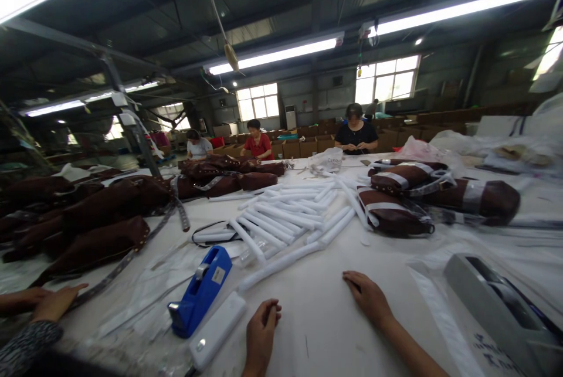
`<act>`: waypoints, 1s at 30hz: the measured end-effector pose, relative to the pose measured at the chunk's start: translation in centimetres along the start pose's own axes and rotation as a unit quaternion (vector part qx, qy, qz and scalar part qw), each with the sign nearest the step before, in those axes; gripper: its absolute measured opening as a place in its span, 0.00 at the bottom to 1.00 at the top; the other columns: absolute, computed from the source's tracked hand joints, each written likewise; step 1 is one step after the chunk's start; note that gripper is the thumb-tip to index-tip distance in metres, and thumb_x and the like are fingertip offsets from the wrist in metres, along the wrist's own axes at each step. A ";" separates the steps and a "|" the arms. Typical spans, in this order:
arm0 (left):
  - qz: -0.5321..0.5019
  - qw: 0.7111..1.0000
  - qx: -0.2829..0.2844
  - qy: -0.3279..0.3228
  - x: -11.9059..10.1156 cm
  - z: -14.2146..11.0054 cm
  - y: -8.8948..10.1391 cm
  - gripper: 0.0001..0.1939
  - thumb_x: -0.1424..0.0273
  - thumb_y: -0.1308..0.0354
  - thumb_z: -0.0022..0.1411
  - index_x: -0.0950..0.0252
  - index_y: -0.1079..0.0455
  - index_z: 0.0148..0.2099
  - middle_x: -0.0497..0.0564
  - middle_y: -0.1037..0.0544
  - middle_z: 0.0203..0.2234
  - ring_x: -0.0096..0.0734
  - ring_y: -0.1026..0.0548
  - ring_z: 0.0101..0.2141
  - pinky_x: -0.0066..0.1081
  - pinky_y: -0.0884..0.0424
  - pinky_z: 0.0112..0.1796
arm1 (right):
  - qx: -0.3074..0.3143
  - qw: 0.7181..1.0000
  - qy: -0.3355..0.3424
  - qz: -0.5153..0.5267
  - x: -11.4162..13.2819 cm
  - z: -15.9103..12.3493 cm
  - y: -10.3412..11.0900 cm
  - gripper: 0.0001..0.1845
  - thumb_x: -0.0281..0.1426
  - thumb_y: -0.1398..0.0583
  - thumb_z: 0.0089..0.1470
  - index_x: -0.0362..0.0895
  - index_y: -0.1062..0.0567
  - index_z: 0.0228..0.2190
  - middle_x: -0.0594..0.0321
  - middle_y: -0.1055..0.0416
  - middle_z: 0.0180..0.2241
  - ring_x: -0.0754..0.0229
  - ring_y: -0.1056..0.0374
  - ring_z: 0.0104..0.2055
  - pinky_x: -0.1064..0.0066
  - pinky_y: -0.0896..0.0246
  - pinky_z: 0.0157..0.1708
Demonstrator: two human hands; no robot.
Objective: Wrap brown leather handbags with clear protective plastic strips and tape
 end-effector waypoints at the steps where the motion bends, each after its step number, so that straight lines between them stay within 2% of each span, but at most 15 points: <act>1: -0.002 1.000 -0.001 0.000 0.0 0.0 0.0 0.32 0.44 0.34 0.41 0.67 0.22 0.38 0.58 0.18 0.32 0.41 0.20 0.32 0.36 0.23 0.37 | -0.002 1.000 0.000 0.001 0.1 0.0 0.0 0.17 0.39 0.44 0.57 0.48 0.18 0.40 0.58 0.21 0.46 0.50 0.27 0.51 0.54 0.35 0.57; 30: 0.001 1.000 0.003 -0.022 0.3 0.0 0.0 0.26 0.48 0.34 0.47 0.66 0.22 0.38 0.57 0.18 0.32 0.40 0.20 0.33 0.37 0.23 0.39 | 0.005 1.000 0.005 -0.016 0.3 0.0 0.1 0.18 0.39 0.45 0.57 0.48 0.18 0.39 0.59 0.21 0.47 0.50 0.27 0.51 0.54 0.35 0.57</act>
Point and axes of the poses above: each hand's wrist, its own z-axis towards the middle knuckle, its own y-axis out of the back of the hand, x = y × z, the point moved 6 cm from there along z, towards the middle knuckle
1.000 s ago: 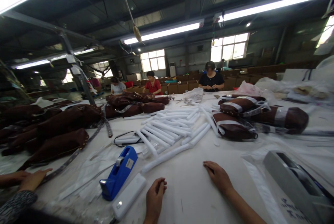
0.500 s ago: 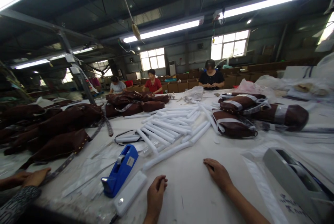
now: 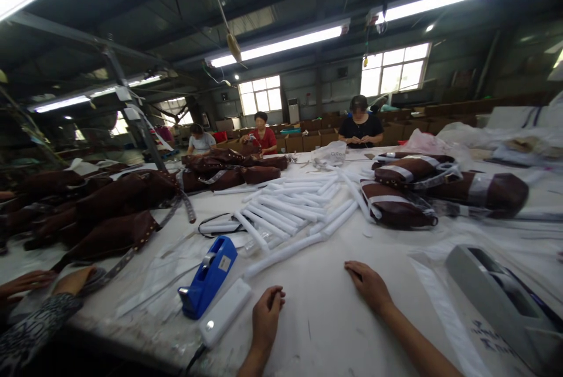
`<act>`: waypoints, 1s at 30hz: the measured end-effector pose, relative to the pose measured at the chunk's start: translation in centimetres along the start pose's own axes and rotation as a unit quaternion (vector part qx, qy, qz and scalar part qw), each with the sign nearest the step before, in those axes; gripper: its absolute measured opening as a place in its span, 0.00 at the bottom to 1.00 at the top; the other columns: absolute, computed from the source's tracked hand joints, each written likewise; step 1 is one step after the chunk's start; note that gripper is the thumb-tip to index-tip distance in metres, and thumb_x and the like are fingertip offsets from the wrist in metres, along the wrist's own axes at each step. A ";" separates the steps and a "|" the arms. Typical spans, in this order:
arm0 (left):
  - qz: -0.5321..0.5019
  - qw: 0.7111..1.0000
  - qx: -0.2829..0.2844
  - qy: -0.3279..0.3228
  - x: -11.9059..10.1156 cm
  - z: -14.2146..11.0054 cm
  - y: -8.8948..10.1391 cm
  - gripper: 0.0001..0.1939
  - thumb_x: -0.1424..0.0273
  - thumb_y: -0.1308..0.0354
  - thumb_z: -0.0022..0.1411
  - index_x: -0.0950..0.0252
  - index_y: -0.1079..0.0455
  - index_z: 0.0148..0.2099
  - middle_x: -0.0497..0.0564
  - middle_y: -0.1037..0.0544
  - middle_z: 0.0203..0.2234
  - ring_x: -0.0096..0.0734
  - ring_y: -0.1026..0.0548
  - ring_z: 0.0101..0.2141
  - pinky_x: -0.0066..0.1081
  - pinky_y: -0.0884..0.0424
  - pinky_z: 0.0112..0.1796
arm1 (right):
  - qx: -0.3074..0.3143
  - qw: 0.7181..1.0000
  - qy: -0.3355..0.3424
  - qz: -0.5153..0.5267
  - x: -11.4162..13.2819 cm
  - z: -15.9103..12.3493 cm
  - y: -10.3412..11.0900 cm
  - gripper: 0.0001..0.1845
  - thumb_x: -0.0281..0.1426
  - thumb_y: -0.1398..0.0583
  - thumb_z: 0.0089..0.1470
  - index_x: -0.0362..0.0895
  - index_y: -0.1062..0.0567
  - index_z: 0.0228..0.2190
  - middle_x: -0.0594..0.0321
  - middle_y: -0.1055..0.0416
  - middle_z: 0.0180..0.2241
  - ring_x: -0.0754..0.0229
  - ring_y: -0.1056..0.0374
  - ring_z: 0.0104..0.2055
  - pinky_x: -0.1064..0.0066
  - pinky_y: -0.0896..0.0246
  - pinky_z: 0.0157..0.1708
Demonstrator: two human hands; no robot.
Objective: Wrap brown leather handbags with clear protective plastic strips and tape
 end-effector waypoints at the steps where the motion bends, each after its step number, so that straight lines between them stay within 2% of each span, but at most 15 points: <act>1: 0.001 1.000 0.000 0.000 -0.1 0.0 0.0 0.26 0.48 0.35 0.46 0.66 0.22 0.37 0.58 0.18 0.32 0.40 0.20 0.33 0.37 0.23 0.39 | -0.001 1.000 0.001 0.000 0.0 0.0 0.0 0.18 0.39 0.45 0.57 0.48 0.18 0.39 0.59 0.21 0.47 0.50 0.27 0.51 0.53 0.35 0.57; 8: 0.011 1.000 0.003 0.003 -0.5 -0.1 0.0 0.29 0.46 0.34 0.45 0.66 0.22 0.38 0.58 0.18 0.32 0.41 0.20 0.33 0.37 0.23 0.38 | -0.001 1.000 -0.005 0.010 0.2 0.0 0.1 0.18 0.38 0.45 0.57 0.48 0.17 0.39 0.58 0.21 0.46 0.50 0.27 0.51 0.54 0.35 0.57; 13: -0.027 0.999 0.011 0.040 1.3 0.5 0.4 0.30 0.47 0.30 0.39 0.65 0.22 0.36 0.58 0.18 0.32 0.43 0.19 0.34 0.38 0.23 0.40 | -0.007 1.000 -0.006 0.019 -0.4 -0.1 -0.3 0.18 0.38 0.45 0.57 0.48 0.18 0.40 0.58 0.22 0.47 0.50 0.27 0.52 0.54 0.36 0.58; 15: -0.052 0.997 -0.003 0.062 2.0 1.2 0.7 0.28 0.49 0.29 0.39 0.64 0.22 0.36 0.58 0.18 0.33 0.43 0.19 0.33 0.37 0.22 0.37 | -0.006 1.000 -0.009 0.026 -0.6 -0.1 -0.4 0.18 0.39 0.45 0.58 0.48 0.17 0.40 0.58 0.22 0.48 0.50 0.27 0.52 0.54 0.36 0.58; 17: -0.093 0.992 -0.044 0.076 1.5 2.2 1.1 0.24 0.52 0.29 0.43 0.63 0.22 0.38 0.58 0.18 0.35 0.41 0.19 0.33 0.34 0.23 0.35 | -0.009 0.999 -0.013 0.034 -0.8 -0.1 -0.6 0.18 0.40 0.45 0.57 0.49 0.17 0.40 0.58 0.22 0.48 0.49 0.27 0.52 0.54 0.36 0.58; 18: -0.122 0.987 -0.067 0.078 0.6 2.9 1.3 0.21 0.55 0.30 0.47 0.63 0.22 0.40 0.58 0.18 0.37 0.39 0.19 0.34 0.32 0.23 0.34 | -0.012 0.999 -0.015 0.036 -0.9 -0.1 -0.6 0.19 0.40 0.45 0.57 0.49 0.17 0.40 0.58 0.22 0.47 0.49 0.27 0.52 0.53 0.36 0.58; 20: -0.188 0.975 -0.097 0.067 -2.6 4.4 1.3 0.17 0.61 0.34 0.54 0.62 0.24 0.45 0.58 0.19 0.43 0.36 0.19 0.37 0.29 0.24 0.35 | -0.013 0.999 -0.019 0.036 -1.1 -0.1 -0.6 0.19 0.40 0.45 0.56 0.48 0.17 0.40 0.58 0.22 0.47 0.48 0.27 0.53 0.53 0.36 0.59; 24: -0.287 0.951 -0.115 -0.017 -11.7 8.9 1.0 0.13 0.67 0.45 0.65 0.62 0.27 0.51 0.58 0.22 0.50 0.33 0.21 0.43 0.29 0.24 0.40 | -0.004 1.000 -0.017 0.019 -1.3 0.0 -0.6 0.20 0.41 0.45 0.55 0.49 0.17 0.40 0.59 0.22 0.48 0.48 0.28 0.53 0.53 0.36 0.59; 26: -0.291 0.945 -0.141 -0.047 -15.0 11.6 1.3 0.13 0.66 0.48 0.68 0.60 0.28 0.52 0.55 0.23 0.51 0.30 0.22 0.45 0.27 0.25 0.41 | 0.000 1.000 -0.015 0.010 -1.3 0.0 -0.5 0.21 0.42 0.45 0.55 0.49 0.17 0.41 0.59 0.22 0.48 0.47 0.28 0.54 0.52 0.36 0.59; 28: -0.278 0.944 -0.169 -0.061 -16.7 14.5 2.0 0.14 0.65 0.48 0.69 0.59 0.30 0.54 0.55 0.24 0.51 0.29 0.23 0.47 0.27 0.25 0.44 | 0.006 1.000 -0.011 0.003 -1.2 -0.1 -0.4 0.21 0.43 0.45 0.56 0.48 0.17 0.42 0.59 0.22 0.48 0.48 0.28 0.54 0.51 0.36 0.59; 30: -0.249 0.946 -0.197 -0.058 -17.0 17.3 2.8 0.16 0.65 0.47 0.68 0.59 0.32 0.56 0.55 0.25 0.52 0.31 0.24 0.48 0.29 0.26 0.45 | 0.009 1.000 -0.006 -0.003 -1.1 -0.1 -0.4 0.21 0.42 0.45 0.57 0.48 0.17 0.42 0.59 0.22 0.49 0.48 0.28 0.54 0.52 0.36 0.59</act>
Point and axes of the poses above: each hand's wrist, its own z-axis towards the middle knuckle, its own y-axis out of the back of the hand, x = y × z, the point moved 6 cm from there along z, towards the middle knuckle
